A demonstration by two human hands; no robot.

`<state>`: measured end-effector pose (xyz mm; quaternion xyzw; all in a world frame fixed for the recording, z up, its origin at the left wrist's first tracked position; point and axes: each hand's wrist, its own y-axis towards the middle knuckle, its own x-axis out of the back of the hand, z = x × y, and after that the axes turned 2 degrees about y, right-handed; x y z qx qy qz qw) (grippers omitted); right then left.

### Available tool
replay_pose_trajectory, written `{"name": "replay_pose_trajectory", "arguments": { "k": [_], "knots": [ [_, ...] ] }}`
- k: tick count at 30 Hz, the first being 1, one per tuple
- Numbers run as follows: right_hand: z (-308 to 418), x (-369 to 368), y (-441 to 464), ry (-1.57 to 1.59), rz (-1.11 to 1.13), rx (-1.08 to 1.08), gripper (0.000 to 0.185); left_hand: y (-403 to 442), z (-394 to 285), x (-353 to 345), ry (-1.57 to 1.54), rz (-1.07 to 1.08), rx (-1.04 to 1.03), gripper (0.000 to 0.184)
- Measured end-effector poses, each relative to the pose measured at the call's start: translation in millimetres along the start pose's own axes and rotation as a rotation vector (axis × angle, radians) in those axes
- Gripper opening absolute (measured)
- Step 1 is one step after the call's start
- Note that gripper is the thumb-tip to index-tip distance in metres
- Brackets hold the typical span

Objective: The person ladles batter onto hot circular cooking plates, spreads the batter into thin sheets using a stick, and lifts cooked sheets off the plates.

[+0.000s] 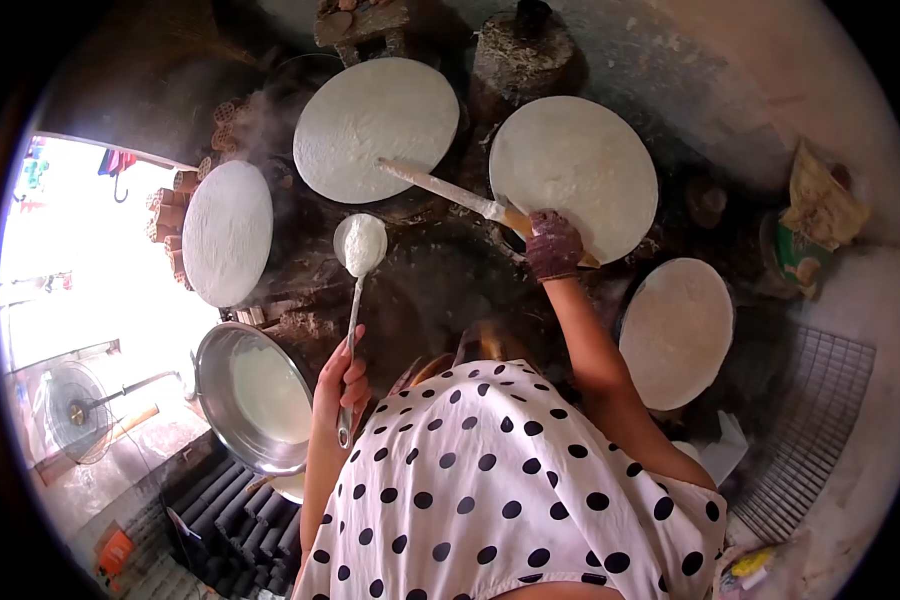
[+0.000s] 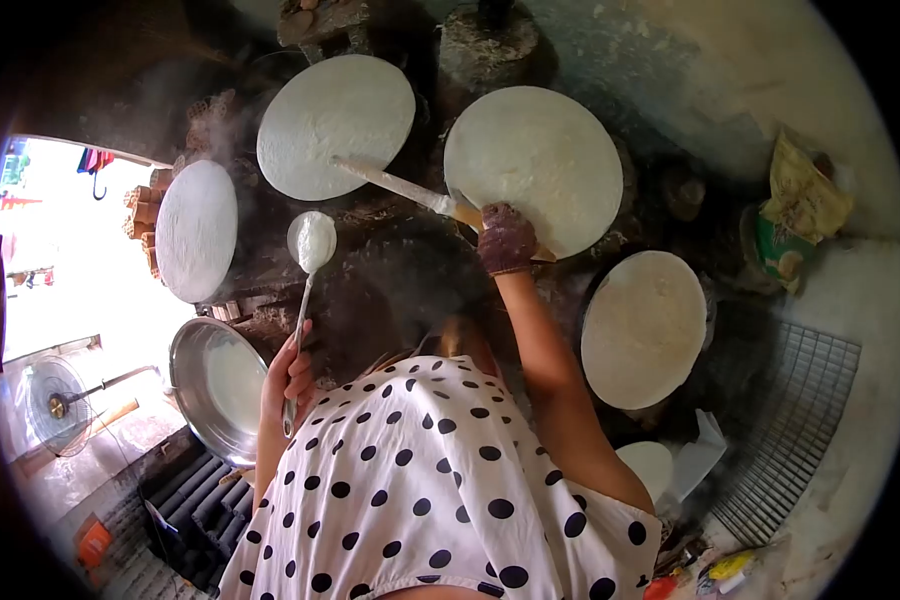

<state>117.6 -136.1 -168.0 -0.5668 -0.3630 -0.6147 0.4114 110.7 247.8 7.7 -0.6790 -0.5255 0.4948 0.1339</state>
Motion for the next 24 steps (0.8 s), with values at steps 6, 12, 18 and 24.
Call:
{"name": "replay_pose_trajectory", "arguments": {
  "k": [6,12,18,24],
  "knots": [
    [0.8,43.6,7.7,-0.064,-0.114,0.025,0.019,-5.3,1.6,7.4,-0.150,0.003,0.031,0.038],
    [-25.6,118.4,37.3,-0.118,-0.384,0.120,0.021,-7.3,-18.9,18.7,-0.445,0.275,-0.026,0.043],
    [-185.8,221.1,43.5,0.223,-0.510,-0.567,0.041,-11.6,-21.8,-24.4,0.482,0.118,-0.296,0.040],
    [-284.7,310.1,-137.5,0.854,-1.231,-1.017,0.044,44.0,-28.7,-41.3,0.480,0.503,0.052,0.043]
  ]
}}
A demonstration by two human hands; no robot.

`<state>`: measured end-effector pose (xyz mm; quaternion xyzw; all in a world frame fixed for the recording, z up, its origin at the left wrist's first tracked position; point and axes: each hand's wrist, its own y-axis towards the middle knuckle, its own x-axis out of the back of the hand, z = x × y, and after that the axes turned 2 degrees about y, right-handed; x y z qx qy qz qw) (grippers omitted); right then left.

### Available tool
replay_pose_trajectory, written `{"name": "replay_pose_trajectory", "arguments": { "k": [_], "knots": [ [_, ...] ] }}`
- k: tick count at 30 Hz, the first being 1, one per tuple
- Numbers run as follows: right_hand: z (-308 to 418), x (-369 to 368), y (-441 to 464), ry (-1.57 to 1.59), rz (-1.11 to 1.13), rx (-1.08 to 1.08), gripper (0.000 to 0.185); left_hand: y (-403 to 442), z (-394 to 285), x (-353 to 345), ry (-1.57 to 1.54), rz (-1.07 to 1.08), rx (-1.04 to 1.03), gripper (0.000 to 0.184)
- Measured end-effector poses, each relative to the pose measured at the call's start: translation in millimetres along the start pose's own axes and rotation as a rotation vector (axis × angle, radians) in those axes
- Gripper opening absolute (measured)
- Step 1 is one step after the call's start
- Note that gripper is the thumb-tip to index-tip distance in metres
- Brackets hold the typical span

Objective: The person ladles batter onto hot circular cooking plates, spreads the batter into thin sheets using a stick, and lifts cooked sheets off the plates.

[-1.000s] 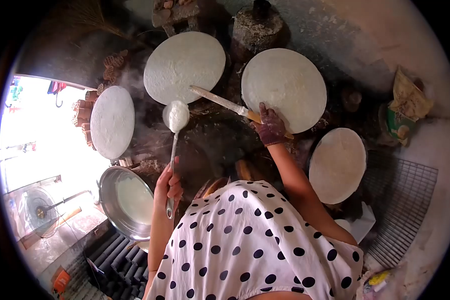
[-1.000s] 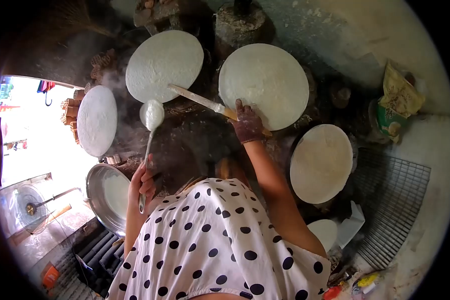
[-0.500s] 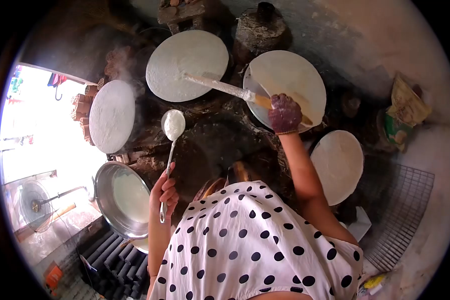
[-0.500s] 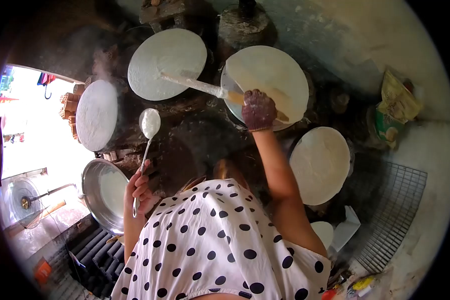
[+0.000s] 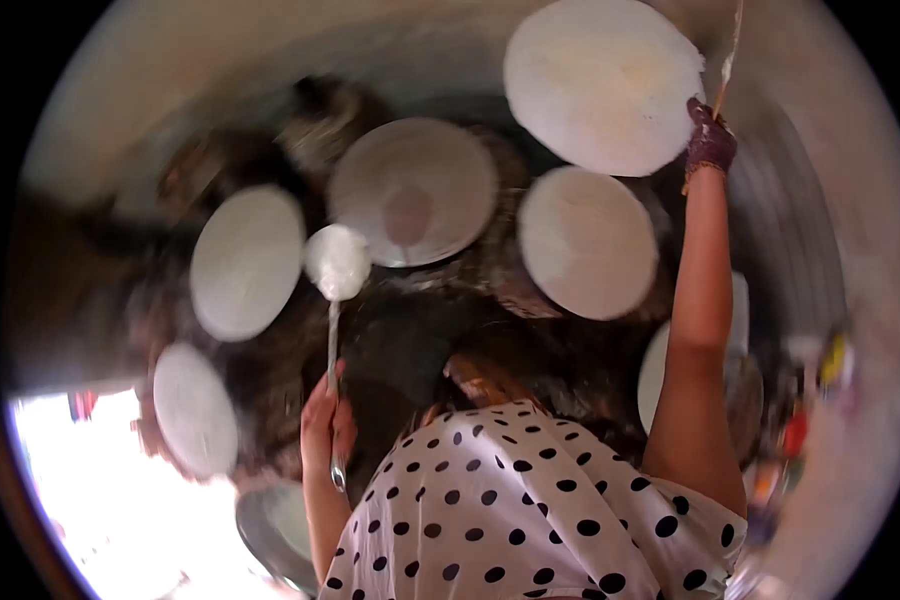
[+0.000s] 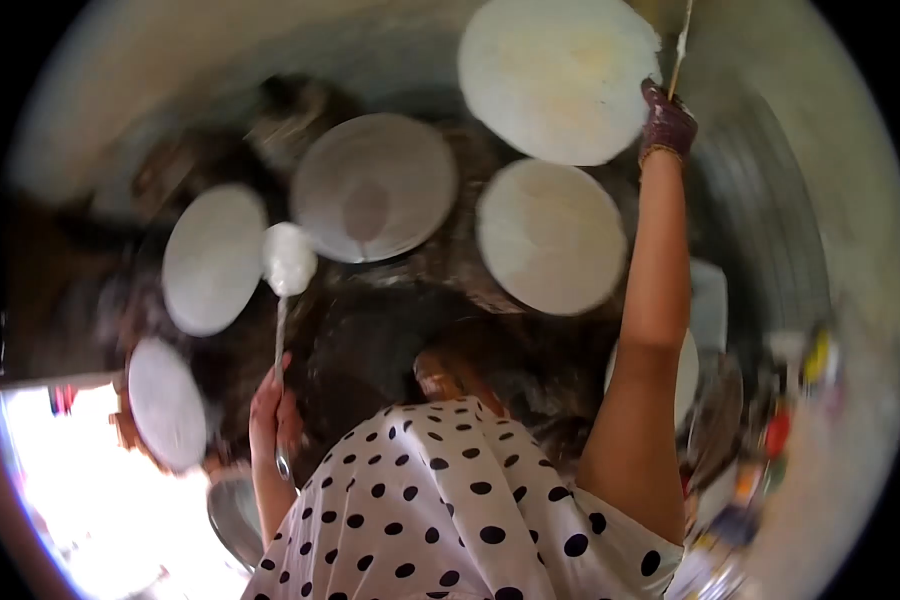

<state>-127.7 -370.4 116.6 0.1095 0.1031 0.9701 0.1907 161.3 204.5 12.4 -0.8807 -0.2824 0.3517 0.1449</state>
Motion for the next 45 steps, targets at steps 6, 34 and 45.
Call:
{"name": "replay_pose_trajectory", "arguments": {
  "k": [6,34,45],
  "knots": [
    [25.7,336.7,-13.4,-0.096,-0.525,-0.271,0.048,51.9,10.5,-38.4,-0.087,0.222,0.278,0.040],
    [-438.2,521.4,-20.2,-0.947,-0.083,-1.023,0.043,16.1,169.4,-325.5,-0.103,0.350,0.524,0.044],
    [-314.1,319.0,-185.6,0.015,0.310,-0.521,0.041,-168.4,170.3,-194.7,-0.341,-0.036,-0.102,0.045]
  ]
}}
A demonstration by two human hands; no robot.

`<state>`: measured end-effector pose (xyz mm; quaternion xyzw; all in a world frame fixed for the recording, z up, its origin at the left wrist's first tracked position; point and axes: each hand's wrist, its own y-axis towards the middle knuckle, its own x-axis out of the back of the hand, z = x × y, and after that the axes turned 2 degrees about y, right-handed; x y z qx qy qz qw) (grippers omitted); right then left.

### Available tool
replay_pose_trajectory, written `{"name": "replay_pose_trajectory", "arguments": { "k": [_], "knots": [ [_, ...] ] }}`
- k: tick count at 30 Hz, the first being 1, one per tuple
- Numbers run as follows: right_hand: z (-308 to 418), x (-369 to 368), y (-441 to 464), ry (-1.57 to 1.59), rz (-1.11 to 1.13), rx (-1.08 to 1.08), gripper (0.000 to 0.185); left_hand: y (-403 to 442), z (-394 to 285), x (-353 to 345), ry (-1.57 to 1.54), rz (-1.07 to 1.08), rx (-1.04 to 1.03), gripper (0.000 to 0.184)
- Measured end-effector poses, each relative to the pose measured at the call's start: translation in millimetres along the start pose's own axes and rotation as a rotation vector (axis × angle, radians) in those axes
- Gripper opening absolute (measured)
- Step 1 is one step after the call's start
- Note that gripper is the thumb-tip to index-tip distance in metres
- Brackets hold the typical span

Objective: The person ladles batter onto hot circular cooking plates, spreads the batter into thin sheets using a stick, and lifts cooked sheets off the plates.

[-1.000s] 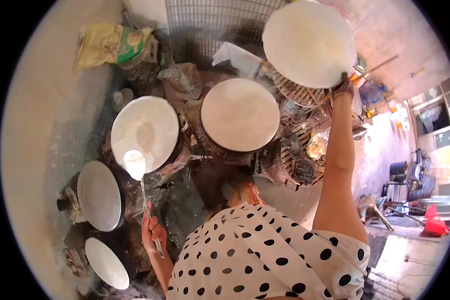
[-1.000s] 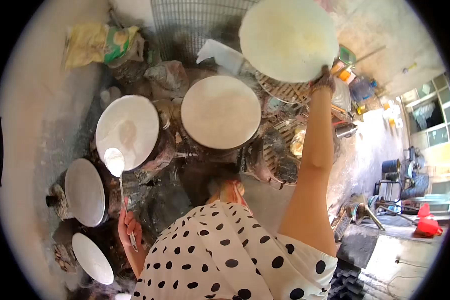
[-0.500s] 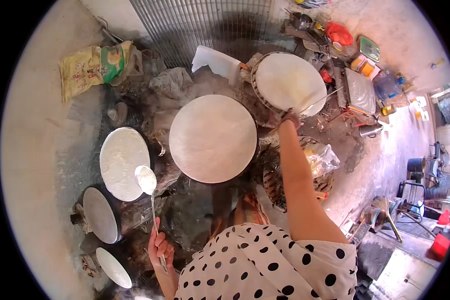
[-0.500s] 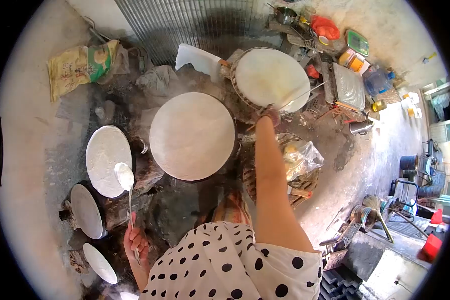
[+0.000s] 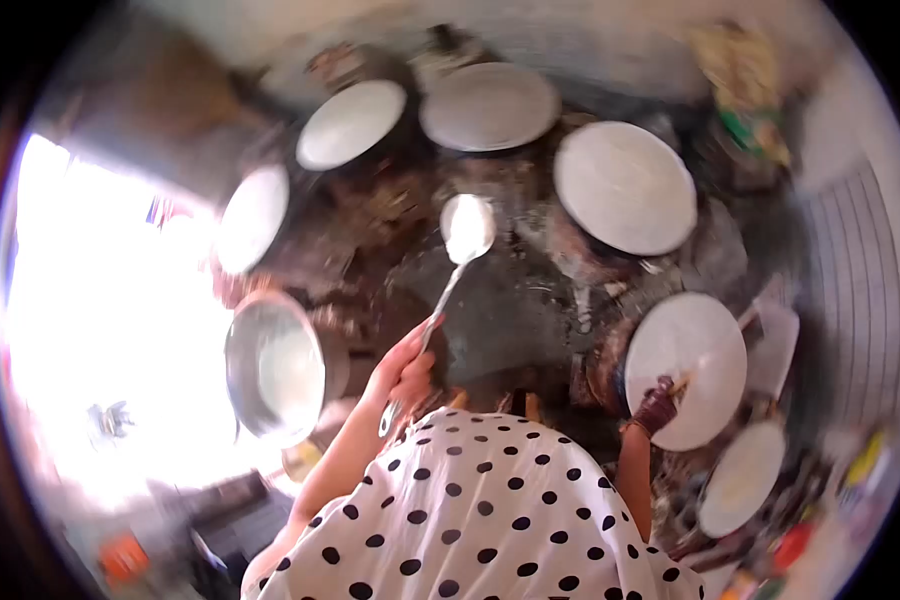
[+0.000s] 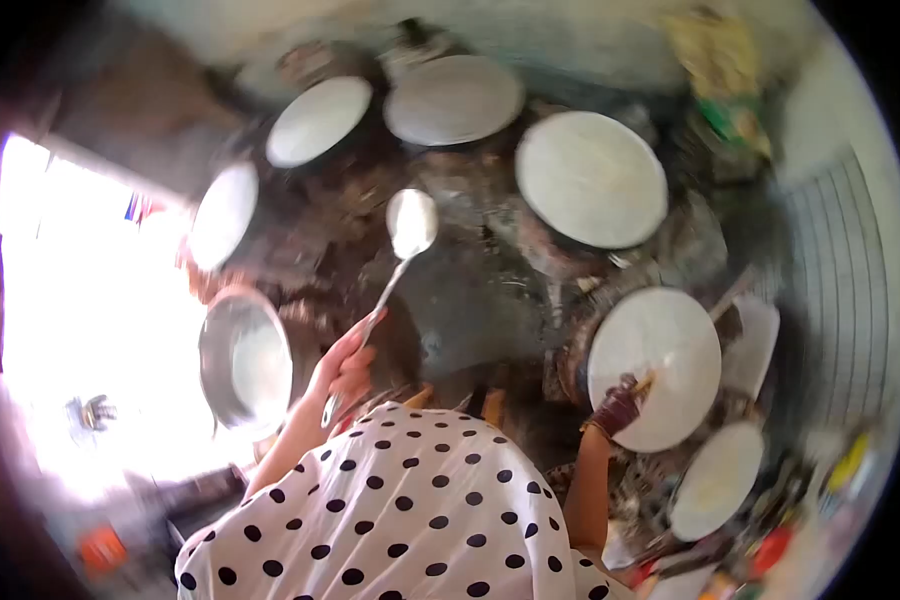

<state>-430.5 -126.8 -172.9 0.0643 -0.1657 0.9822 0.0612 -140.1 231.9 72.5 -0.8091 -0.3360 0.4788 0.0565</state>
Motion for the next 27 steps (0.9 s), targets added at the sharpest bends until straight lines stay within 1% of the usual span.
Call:
{"name": "replay_pose_trajectory", "arguments": {
  "k": [1,2,3,5,6,7,8,9,10,11,12,13,14,15,16,17,18,19,20,21,22,23,25,26,27],
  "knots": [
    [31.6,-44.1,-28.7,-0.295,0.059,-0.076,0.035,-1.3,-0.6,24.1,-0.245,-0.045,0.019,0.043],
    [31.4,-75.8,-49.0,-0.710,0.071,0.306,0.025,-10.6,-1.9,48.8,-0.489,-0.063,0.034,0.042],
    [100.1,-111.7,-127.2,-0.502,0.361,0.198,0.019,-29.9,-4.6,72.3,-0.538,-0.081,-0.033,0.042],
    [50.5,-166.5,-143.6,-0.251,0.792,0.093,0.023,-88.6,-13.7,130.3,-0.489,-0.081,-0.212,0.045],
    [52.2,-188.2,-176.4,-0.438,0.960,0.179,0.025,-124.6,-18.6,156.7,-0.241,-0.184,-0.299,0.046],
    [68.8,-191.6,-185.3,-0.469,1.043,0.188,0.025,-155.2,-9.5,134.1,0.210,-0.526,-0.350,0.048],
    [54.1,-221.5,-220.6,-0.492,1.182,0.248,0.023,-180.6,-22.4,160.0,0.249,-0.654,-0.308,0.047],
    [43.6,-235.4,-248.7,-0.518,1.305,0.304,0.021,-202.1,-29.1,179.7,0.281,-0.763,-0.242,0.047],
    [27.1,-251.7,-283.3,-0.442,1.498,0.170,0.022,-216.1,-23.1,215.7,0.119,-0.803,-0.265,0.032],
    [19.8,-260.7,-333.7,-0.701,1.489,0.125,0.031,-224.1,-16.3,268.8,0.078,-0.819,-0.283,0.032],
    [2.8,-268.9,-374.8,-0.784,1.589,0.001,0.036,-235.1,-10.4,327.6,-0.149,-0.753,-0.301,0.020],
    [12.7,-269.0,-437.7,-0.852,1.674,0.057,0.041,-241.7,-8.8,375.5,-0.366,-0.678,-0.308,0.009],
    [12.8,-272.1,-486.4,-1.005,1.712,-0.033,0.049,-254.1,-8.3,405.6,-0.378,-0.751,-0.251,0.002],
    [7.5,-305.8,-510.8,-1.107,1.772,-0.177,0.058,-238.0,-32.0,438.6,-0.355,-0.803,-0.212,0.009],
    [-16.3,-319.2,-526.5,-1.124,1.810,-0.269,0.063,-234.1,-39.0,477.9,-0.289,-0.776,-0.187,0.007],
    [-32.0,-331.5,-546.9,-1.119,1.741,-0.497,0.061,-232.5,-46.1,511.4,-0.224,-0.745,-0.162,0.005],
    [-57.4,-347.7,-565.8,-1.123,1.699,-0.619,0.056,-230.9,-69.2,525.7,-0.123,-0.822,-0.117,0.005],
    [-70.2,-371.5,-576.9,-1.115,1.644,-0.739,0.051,-209.1,-98.3,538.7,-0.014,-0.885,-0.066,0.006],
    [-78.9,-375.2,-587.7,-1.087,1.578,-0.809,0.046,-199.0,-109.0,560.4,-0.025,-0.872,-0.050,0.006],
    [-83.5,-383.2,-605.5,-1.048,1.527,-0.875,0.040,-190.4,-123.1,587.5,0.159,-0.899,0.003,0.007],
    [-101.3,-390.0,-612.0,-1.070,1.502,-0.877,0.039,-179.9,-132.9,608.8,0.336,-0.914,0.058,0.009],
    [-116.8,-394.4,-614.5,-1.083,1.479,-0.878,0.039,-168.1,-136.0,624.3,0.322,-0.901,0.071,0.009],
    [-148.0,-409.0,-626.7,-0.996,1.484,-0.926,0.036,-148.7,-148.3,646.4,0.564,-0.902,0.164,0.011],
    [-162.6,-414.3,-632.3,-0.976,1.526,-0.836,0.035,-136.5,-144.4,659.4,0.574,-0.930,0.175,0.013],
    [-176.4,-419.7,-632.8,-0.985,1.514,-0.844,0.035,-134.4,-139.8,670.7,0.567,-0.925,0.187,0.013]
  ]
}}
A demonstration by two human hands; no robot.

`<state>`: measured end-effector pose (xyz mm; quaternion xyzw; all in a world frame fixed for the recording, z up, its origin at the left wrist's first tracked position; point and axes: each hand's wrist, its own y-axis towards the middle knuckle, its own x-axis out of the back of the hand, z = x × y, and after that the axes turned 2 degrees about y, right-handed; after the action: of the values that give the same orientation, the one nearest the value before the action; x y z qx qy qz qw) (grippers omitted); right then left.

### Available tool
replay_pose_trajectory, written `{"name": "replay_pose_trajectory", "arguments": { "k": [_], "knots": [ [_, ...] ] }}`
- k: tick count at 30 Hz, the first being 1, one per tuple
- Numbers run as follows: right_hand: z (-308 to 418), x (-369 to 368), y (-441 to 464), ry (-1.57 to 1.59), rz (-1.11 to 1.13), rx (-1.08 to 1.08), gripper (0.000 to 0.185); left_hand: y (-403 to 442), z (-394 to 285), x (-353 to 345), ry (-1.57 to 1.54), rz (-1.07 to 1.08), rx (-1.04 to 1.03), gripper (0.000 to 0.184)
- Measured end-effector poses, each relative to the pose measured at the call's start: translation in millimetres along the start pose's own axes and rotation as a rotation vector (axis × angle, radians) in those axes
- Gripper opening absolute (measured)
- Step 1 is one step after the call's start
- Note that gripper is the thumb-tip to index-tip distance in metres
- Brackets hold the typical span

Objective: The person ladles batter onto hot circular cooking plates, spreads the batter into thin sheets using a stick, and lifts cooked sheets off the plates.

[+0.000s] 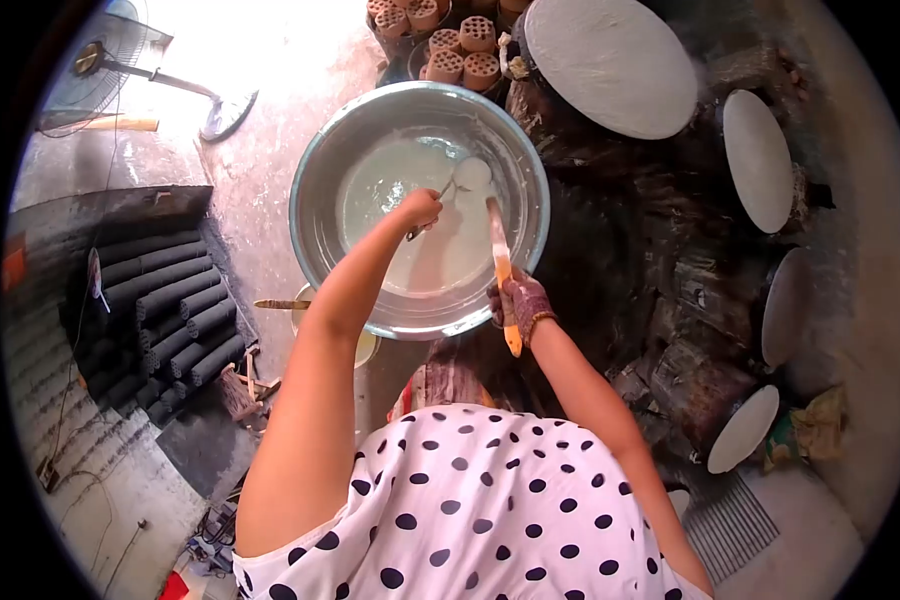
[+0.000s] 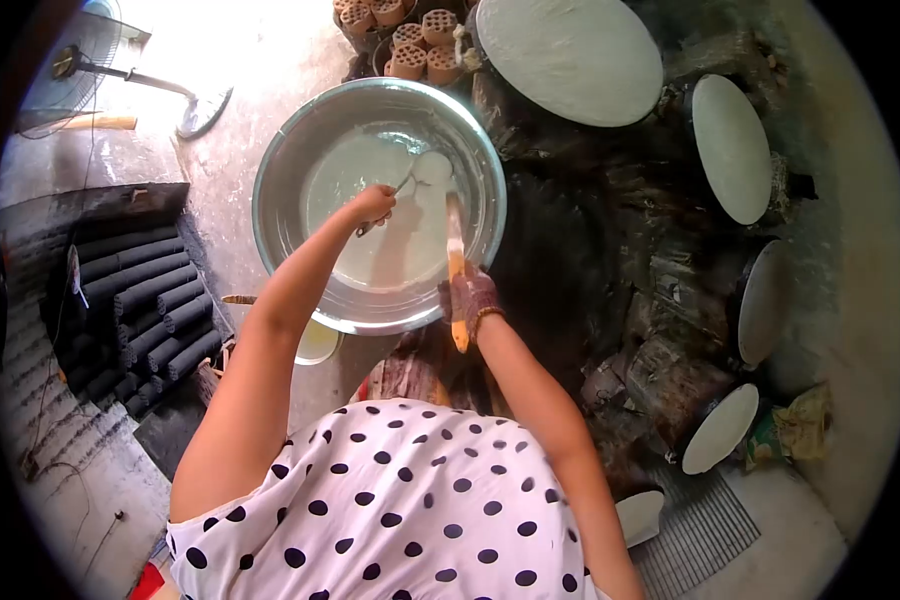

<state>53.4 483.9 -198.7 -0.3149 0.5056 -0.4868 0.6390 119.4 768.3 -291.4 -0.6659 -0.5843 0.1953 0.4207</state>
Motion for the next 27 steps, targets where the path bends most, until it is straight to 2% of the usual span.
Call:
{"name": "replay_pose_trajectory", "arguments": {
  "k": [1,3,4,5,6,8,9,10,11,12,14,15,16,17,18,20,21,22,25,27],
  "knots": [
    [-2.0,2.6,9.9,0.046,-0.009,-0.056,0.035,6.5,6.9,-1.2,0.120,0.028,-0.023,0.017],
    [-14.0,4.3,4.4,-0.183,-0.081,0.078,0.041,1.9,8.0,11.9,0.249,0.056,-0.051,0.022],
    [-0.3,-7.2,-36.7,-0.174,-0.061,-0.064,0.048,-25.6,4.5,24.7,0.210,0.079,-0.031,0.028],
    [-8.4,-1.1,-58.0,-0.247,0.006,-0.029,0.053,-45.7,-2.6,32.5,0.168,0.105,-0.012,0.034],
    [-23.0,7.0,-71.9,-0.207,-0.016,-0.050,0.054,-54.7,-7.7,34.7,0.170,0.115,-0.011,0.034],
    [-39.8,5.6,-87.4,-0.151,-0.148,-0.129,0.053,-68.8,-16.8,39.7,0.322,0.142,0.008,0.048],
    [-40.0,4.5,-82.5,-0.147,-0.149,-0.125,0.053,-74.8,-29.2,33.6,0.422,0.094,-0.021,0.047],
    [-39.6,4.7,-72.1,-0.014,-0.131,-0.151,0.053,-57.3,-17.2,24.7,0.427,0.095,-0.026,0.047],
    [-39.0,3.6,-60.6,0.120,-0.112,-0.178,0.053,-27.4,8.3,9.6,0.630,-0.087,-0.209,0.044],
    [-39.9,0.1,-48.5,0.127,-0.109,-0.178,0.053,-11.7,23.9,0.6,0.829,-0.271,-0.390,0.041],
    [-41.5,-5.6,-24.8,0.120,-0.114,0.018,0.033,-29.2,-5.3,-14.5,0.848,-0.237,-0.318,0.038],
    [-40.3,-4.1,-16.3,0.127,-0.110,0.014,0.033,-41.9,-19.3,-21.5,0.673,-0.137,-0.167,0.035],
    [-38.6,-2.1,-8.9,-0.013,-0.166,0.056,0.034,-49.3,-24.5,-26.3,0.493,-0.044,-0.019,0.033],
    [-41.0,-0.3,-7.0,-0.153,-0.222,0.101,0.036,-32.6,-0.7,-31.5,0.281,0.052,0.013,0.021],
    [-44.3,4.4,-9.5,-0.147,-0.215,0.104,0.036,-30.2,15.3,-36.5,0.288,0.047,0.013,0.021],
    [-46.3,20.3,-19.4,-0.229,-0.159,0.029,0.050,-36.1,38.9,-48.0,-0.328,0.212,0.126,0.015],
    [-48.6,25.9,-31.8,-0.282,-0.130,0.065,0.052,-43.9,56.0,-53.0,-0.616,0.352,0.134,0.008],
    [-55.0,33.0,-43.5,-0.282,-0.127,0.081,0.052,-64.0,58.6,-61.4,-0.817,0.390,0.194,0.004],
    [-70.4,43.9,-73.1,-0.626,-0.083,0.256,0.052,-156.5,34.1,-73.2,-1.023,0.281,0.081,0.008],
    [-76.0,44.0,-88.8,-0.678,-0.016,0.366,0.052,-217.8,12.2,-69.6,-1.058,0.196,-0.003,0.014]
  ]
}}
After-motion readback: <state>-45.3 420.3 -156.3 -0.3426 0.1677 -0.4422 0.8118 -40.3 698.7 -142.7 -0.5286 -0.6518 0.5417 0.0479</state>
